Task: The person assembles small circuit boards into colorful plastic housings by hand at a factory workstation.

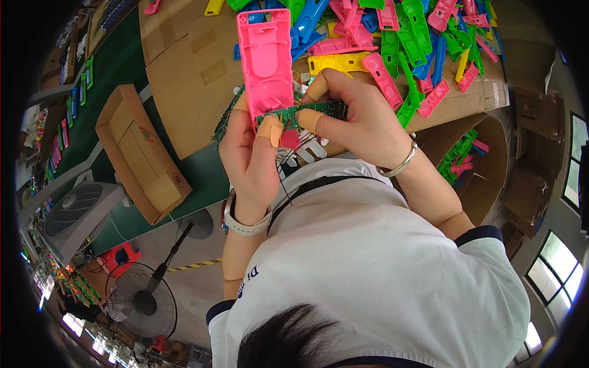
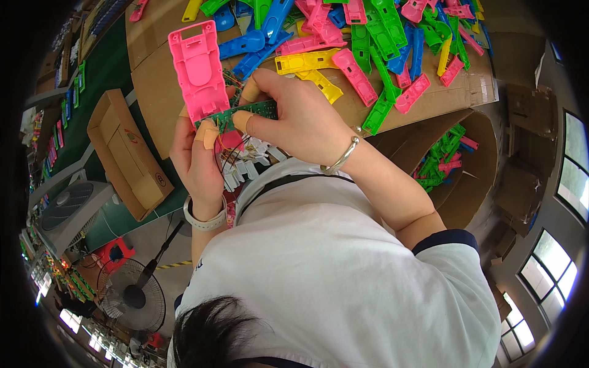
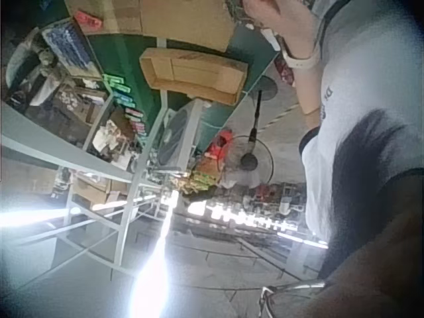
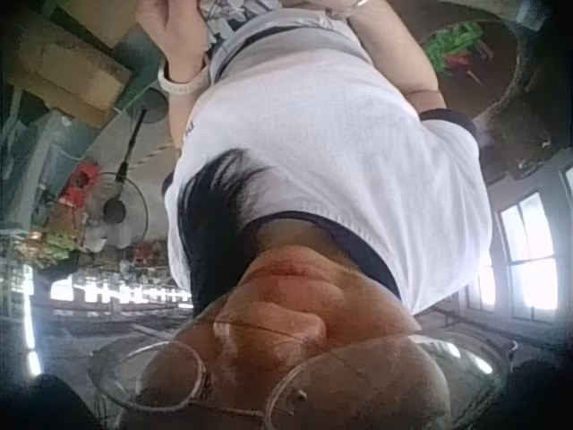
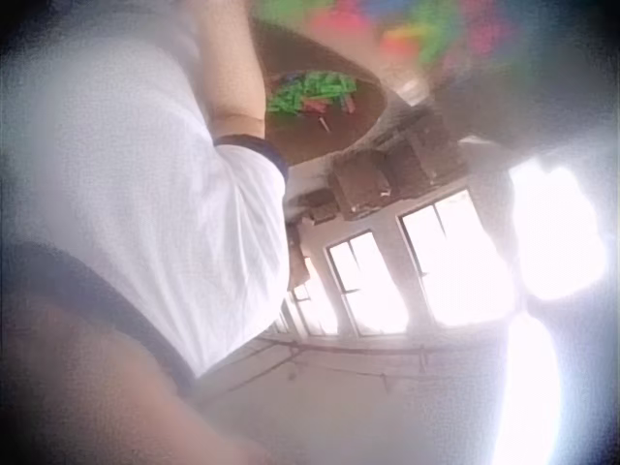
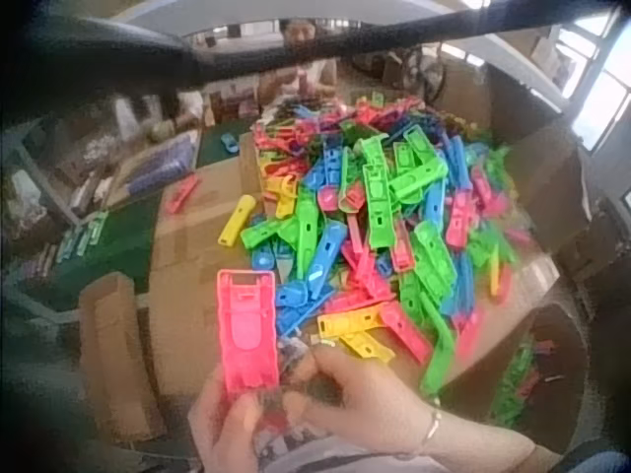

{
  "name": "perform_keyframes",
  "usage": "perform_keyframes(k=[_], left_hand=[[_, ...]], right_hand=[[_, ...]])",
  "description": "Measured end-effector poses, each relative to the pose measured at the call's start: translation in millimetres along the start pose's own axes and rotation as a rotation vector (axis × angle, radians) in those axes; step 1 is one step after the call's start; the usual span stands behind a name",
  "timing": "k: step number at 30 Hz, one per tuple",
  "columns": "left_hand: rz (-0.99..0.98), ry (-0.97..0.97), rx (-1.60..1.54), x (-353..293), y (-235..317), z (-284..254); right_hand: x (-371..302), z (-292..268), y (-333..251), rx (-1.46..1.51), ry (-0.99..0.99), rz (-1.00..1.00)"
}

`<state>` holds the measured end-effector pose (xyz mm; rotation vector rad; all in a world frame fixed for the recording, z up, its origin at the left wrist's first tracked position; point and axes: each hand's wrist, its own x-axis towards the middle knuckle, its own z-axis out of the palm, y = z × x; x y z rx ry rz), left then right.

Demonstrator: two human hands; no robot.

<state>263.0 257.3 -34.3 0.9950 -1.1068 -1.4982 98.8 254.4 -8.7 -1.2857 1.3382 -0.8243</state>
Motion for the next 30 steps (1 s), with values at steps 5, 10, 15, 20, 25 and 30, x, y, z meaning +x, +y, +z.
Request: perform_keyframes(k=[5,10,15,20,25,30], left_hand=[[-0.026,0.043,-0.124,0,-1,4],[-0.076,0.066,-0.182,-4,-6,7],[-0.047,0.035,-0.182,-2,-9,5],[-0.023,0.016,-0.177,-2,-9,7],[0.013,0.052,-0.184,-4,-10,9],[0.021,0.109,-0.143,-8,-17,8]], right_hand=[[1,0,-2,-0.054,0.001,-0.008],[0,-3,-11,-0.109,-0.025,0.081],[-1,-5,-11,-0.085,-0.038,0.086],[0,-7,-11,-0.224,-0.012,-0.043],[0,-6,-15,-0.215,-0.019,-0.036],[2,-7,-17,-0.193,-0.056,0.005]])
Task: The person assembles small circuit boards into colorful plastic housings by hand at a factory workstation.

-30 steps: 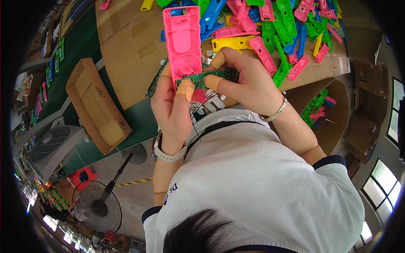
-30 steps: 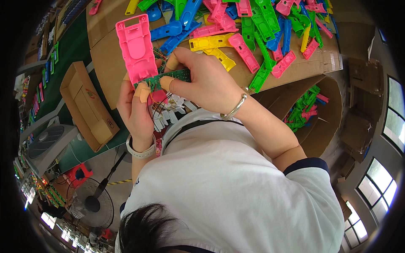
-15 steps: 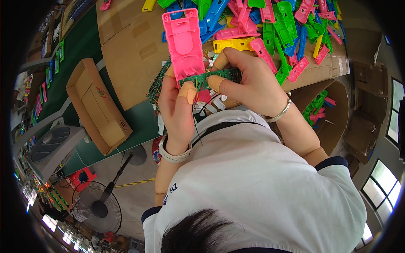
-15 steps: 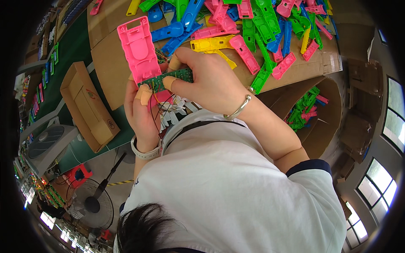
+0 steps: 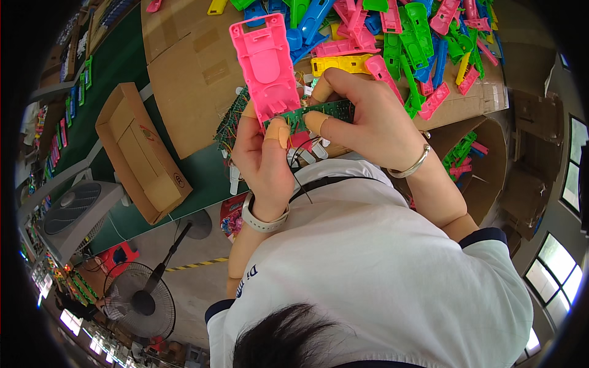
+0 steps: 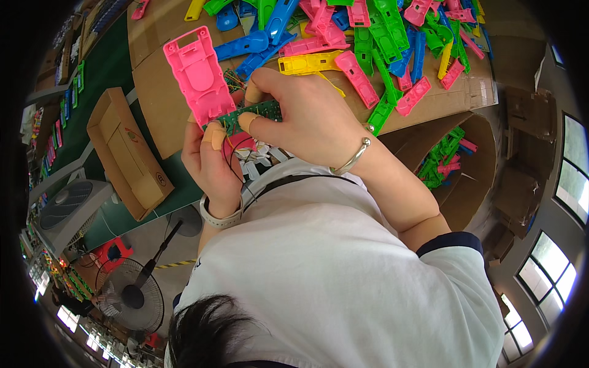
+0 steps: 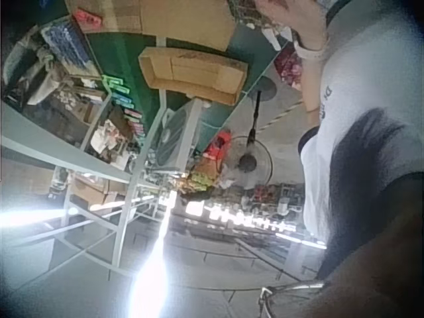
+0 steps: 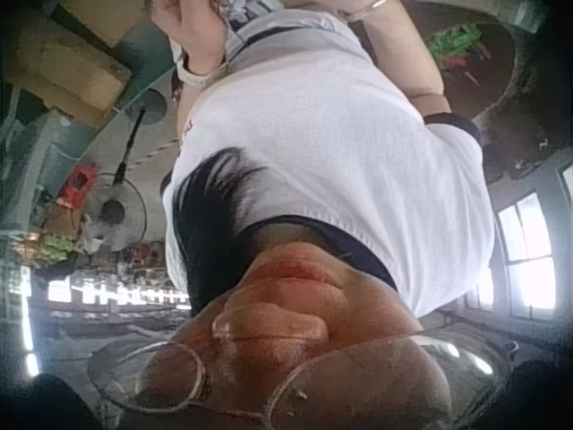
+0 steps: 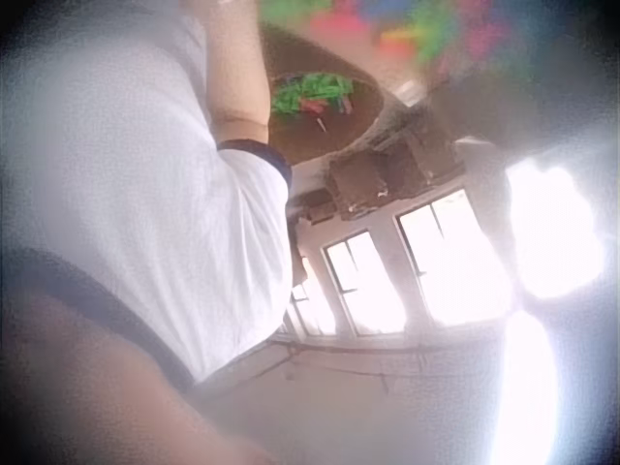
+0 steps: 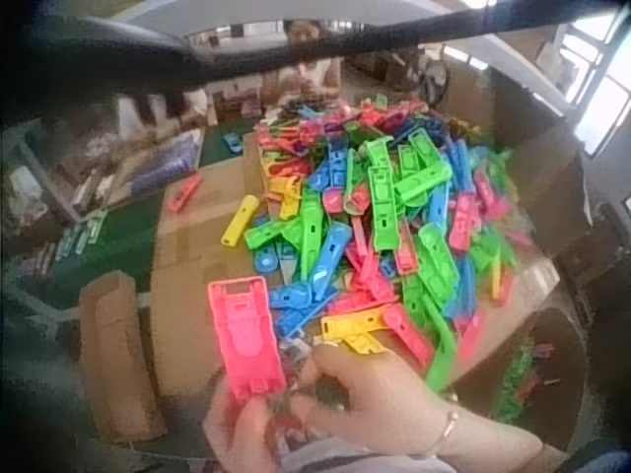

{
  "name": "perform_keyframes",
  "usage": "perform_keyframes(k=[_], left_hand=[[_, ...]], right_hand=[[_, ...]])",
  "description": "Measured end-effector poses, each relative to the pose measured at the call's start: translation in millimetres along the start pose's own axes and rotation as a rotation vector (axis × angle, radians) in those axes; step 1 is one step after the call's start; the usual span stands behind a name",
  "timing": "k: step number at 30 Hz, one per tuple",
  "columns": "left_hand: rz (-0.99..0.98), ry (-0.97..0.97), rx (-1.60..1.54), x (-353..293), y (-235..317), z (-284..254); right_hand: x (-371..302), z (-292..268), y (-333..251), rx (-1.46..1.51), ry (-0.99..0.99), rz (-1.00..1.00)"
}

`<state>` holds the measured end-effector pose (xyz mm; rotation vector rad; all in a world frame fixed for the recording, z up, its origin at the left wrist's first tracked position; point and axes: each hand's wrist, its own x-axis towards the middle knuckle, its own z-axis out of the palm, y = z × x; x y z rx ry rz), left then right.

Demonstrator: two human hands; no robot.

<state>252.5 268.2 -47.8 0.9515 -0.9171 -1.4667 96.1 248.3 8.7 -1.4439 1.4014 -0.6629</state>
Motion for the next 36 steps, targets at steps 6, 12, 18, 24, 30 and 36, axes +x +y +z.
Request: perform_keyframes(k=[6,12,18,24,30,36], left_hand=[[-0.009,-0.032,-0.125,3,-3,2],[-0.044,-0.115,-0.138,2,3,6],[0.012,-0.093,-0.06,-1,-3,3],[-0.051,-0.05,-0.114,3,1,4],[-0.083,-0.051,-0.085,3,5,6],[0.122,0.022,0.448,6,-14,-3]], right_hand=[[2,-4,3,0.018,-0.047,0.009],[1,-4,3,-0.157,0.018,-0.034],[-2,5,4,-0.186,0.094,-0.03],[-1,9,14,0.012,0.1,-0.007],[-2,11,13,0.063,0.089,0.038],[-2,25,21,-0.347,0.263,-0.181]])
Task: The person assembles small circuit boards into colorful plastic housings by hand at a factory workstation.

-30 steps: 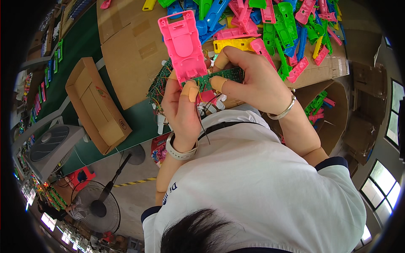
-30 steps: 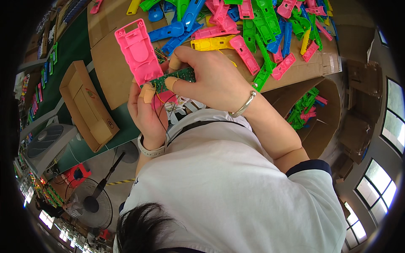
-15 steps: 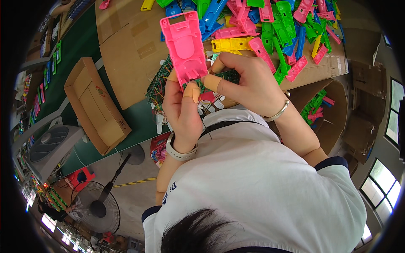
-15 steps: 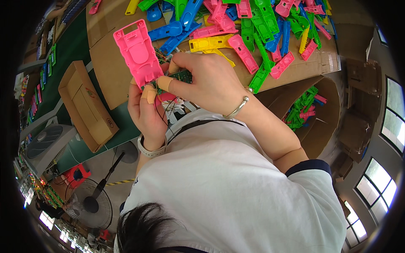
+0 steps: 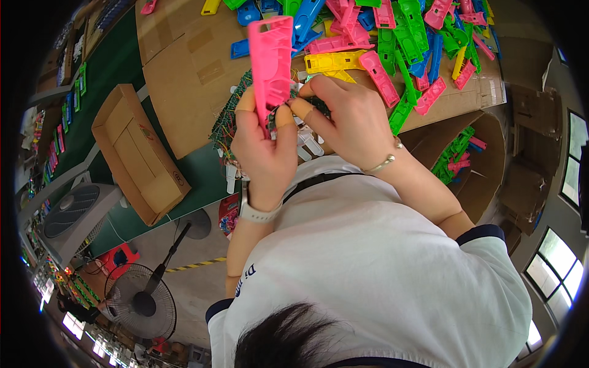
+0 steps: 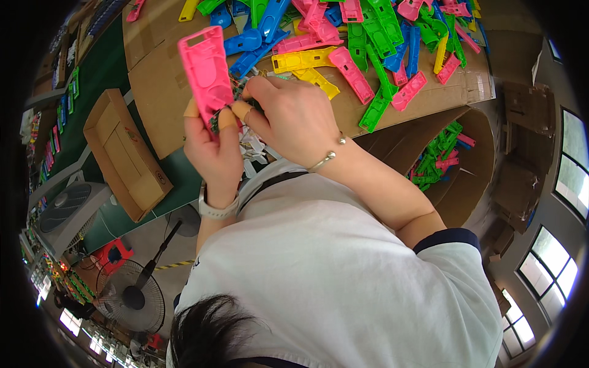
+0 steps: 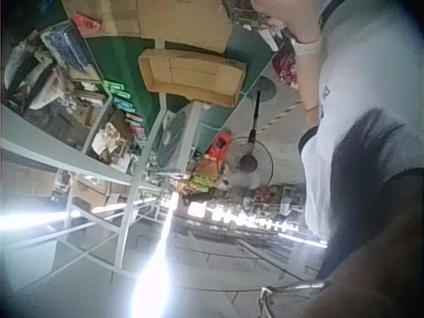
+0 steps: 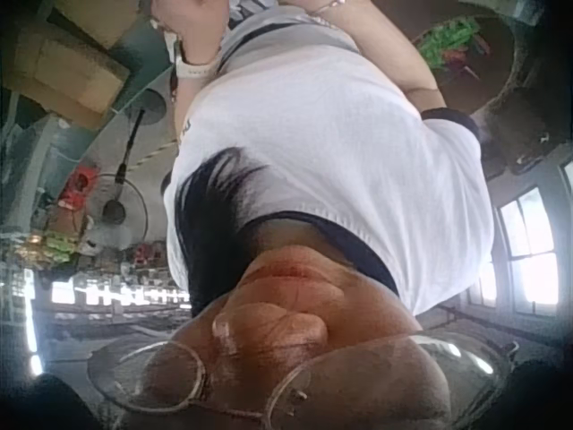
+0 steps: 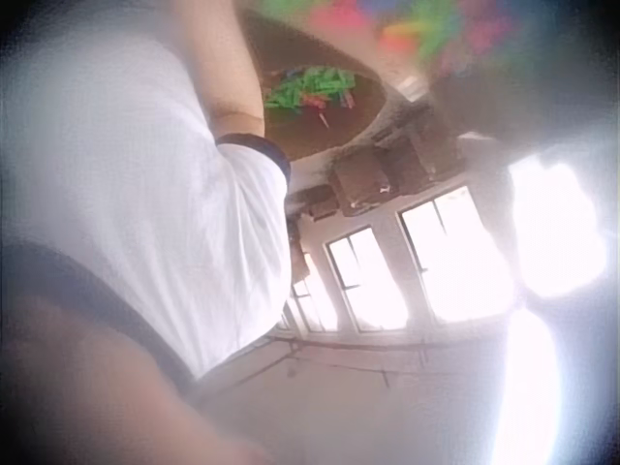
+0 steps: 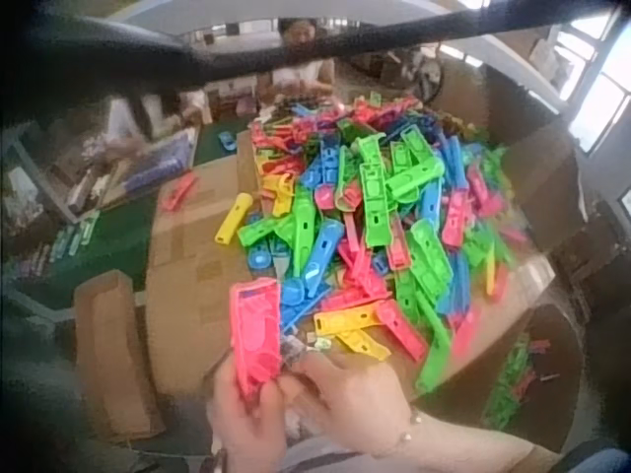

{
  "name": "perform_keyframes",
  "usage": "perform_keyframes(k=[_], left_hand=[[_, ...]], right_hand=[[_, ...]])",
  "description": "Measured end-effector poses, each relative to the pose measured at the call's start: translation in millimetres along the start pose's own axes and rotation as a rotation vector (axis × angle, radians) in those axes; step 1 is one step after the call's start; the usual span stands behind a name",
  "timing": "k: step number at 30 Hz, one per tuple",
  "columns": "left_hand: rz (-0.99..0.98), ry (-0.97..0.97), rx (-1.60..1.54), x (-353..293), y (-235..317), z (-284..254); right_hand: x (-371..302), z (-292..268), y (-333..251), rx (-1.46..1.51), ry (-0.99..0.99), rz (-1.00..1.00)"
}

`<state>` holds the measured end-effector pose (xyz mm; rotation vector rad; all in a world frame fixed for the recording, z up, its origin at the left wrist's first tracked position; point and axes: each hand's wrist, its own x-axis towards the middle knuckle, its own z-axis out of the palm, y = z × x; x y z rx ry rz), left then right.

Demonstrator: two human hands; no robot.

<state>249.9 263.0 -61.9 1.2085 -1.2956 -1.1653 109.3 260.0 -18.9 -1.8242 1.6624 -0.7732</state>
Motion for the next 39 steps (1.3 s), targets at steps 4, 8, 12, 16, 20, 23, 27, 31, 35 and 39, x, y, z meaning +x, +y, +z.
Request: perform_keyframes(k=[4,8,12,16,20,23,27,31,35,39], left_hand=[[-0.063,0.112,0.033,20,-6,1],[-0.435,-0.036,-0.64,34,-11,-20],[-0.481,-0.093,-0.911,36,-4,-25],[-0.488,-0.08,-1.084,41,3,-21],[-0.466,0.047,-1.058,53,-8,-20],[-0.38,0.173,-0.899,65,-26,-14],[-0.331,0.243,-0.663,68,-36,-13],[-0.498,0.061,-0.786,56,-40,-20],[-0.464,-0.104,-0.694,41,-36,-21],[-0.407,-0.258,-0.582,25,-36,-18]], right_hand=[[7,9,27,0.054,-0.021,0.104],[8,31,101,-0.121,-0.017,0.016],[9,40,111,-0.316,0.119,-0.251],[-7,57,77,0.626,-0.068,-0.072],[-21,56,45,0.525,-0.443,0.15],[-25,52,25,0.245,-0.271,0.005],[-11,36,-1,0.011,0.064,-0.373],[16,1,-17,0.321,-0.028,-0.151],[59,-11,14,0.819,0.199,-0.027],[64,-9,31,0.404,0.281,-0.129]])
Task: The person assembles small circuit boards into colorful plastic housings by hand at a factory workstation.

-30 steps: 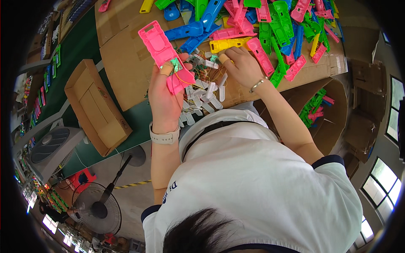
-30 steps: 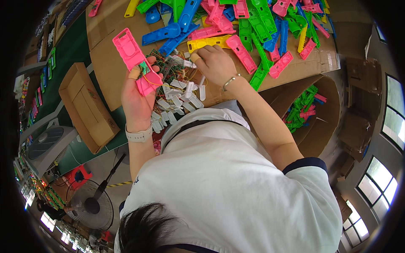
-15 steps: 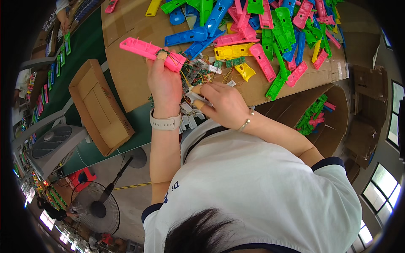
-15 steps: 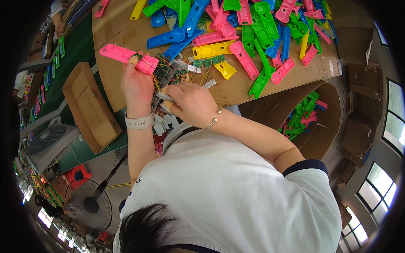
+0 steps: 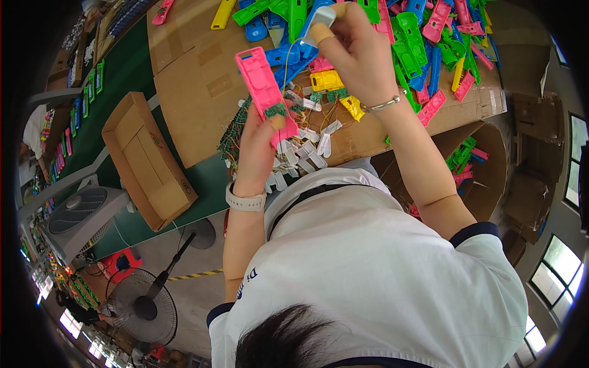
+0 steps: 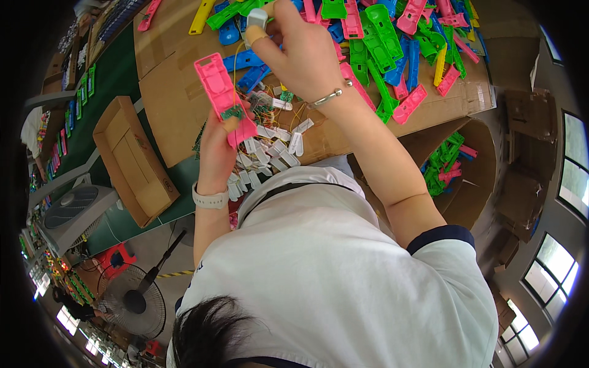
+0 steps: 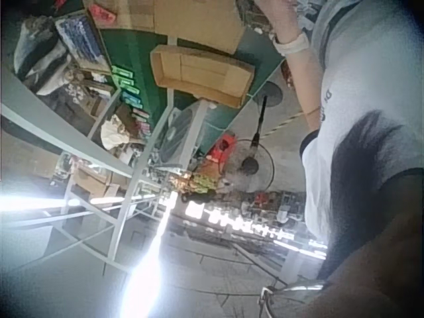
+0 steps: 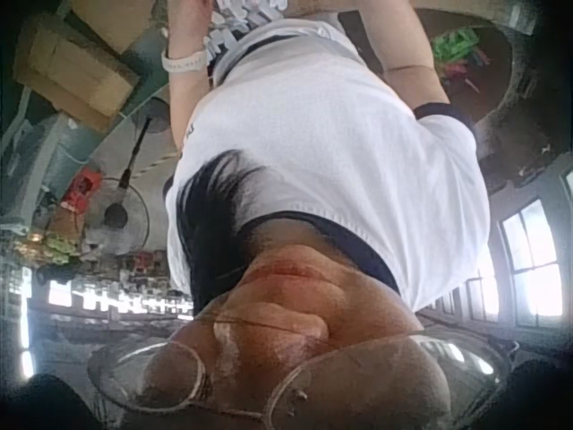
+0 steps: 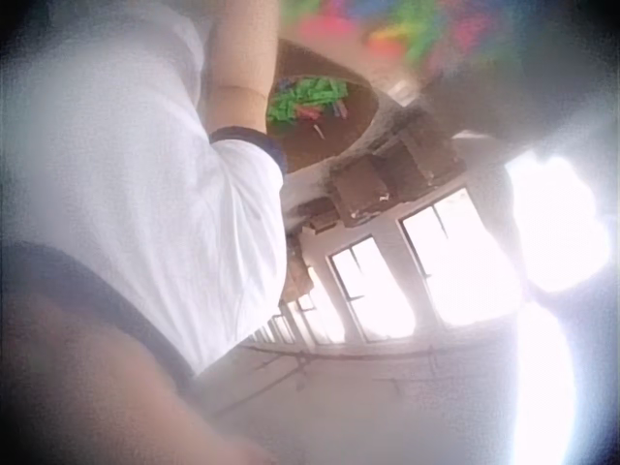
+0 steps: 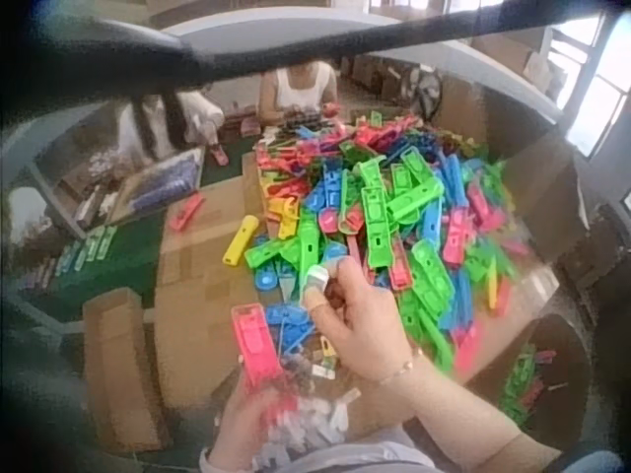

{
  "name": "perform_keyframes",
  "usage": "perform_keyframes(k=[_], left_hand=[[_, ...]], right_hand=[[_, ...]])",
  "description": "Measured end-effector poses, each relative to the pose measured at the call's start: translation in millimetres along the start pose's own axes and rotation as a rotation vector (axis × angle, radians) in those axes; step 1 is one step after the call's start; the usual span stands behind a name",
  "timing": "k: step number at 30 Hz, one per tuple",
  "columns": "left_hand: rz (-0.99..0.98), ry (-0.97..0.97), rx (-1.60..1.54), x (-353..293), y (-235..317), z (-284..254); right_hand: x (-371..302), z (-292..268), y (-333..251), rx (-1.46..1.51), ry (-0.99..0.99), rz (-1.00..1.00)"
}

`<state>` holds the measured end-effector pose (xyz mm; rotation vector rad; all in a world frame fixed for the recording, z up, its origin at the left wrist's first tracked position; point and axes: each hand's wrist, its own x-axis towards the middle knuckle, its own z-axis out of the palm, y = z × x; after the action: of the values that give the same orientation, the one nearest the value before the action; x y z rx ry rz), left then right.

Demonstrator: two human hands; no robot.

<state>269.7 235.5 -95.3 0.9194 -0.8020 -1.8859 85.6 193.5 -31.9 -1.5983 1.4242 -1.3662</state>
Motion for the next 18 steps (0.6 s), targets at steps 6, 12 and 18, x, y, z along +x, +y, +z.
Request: perform_keyframes(k=[6,12,18], left_hand=[[0.042,0.01,0.371,-12,4,16],[0.23,0.136,0.983,-14,-4,13],[0.114,0.157,1.277,-26,6,32]], right_hand=[[-5,7,12,-0.579,-0.106,-0.352],[-4,16,5,-0.947,-0.23,-0.502],[-6,13,0,-0.995,-0.397,-0.369]])
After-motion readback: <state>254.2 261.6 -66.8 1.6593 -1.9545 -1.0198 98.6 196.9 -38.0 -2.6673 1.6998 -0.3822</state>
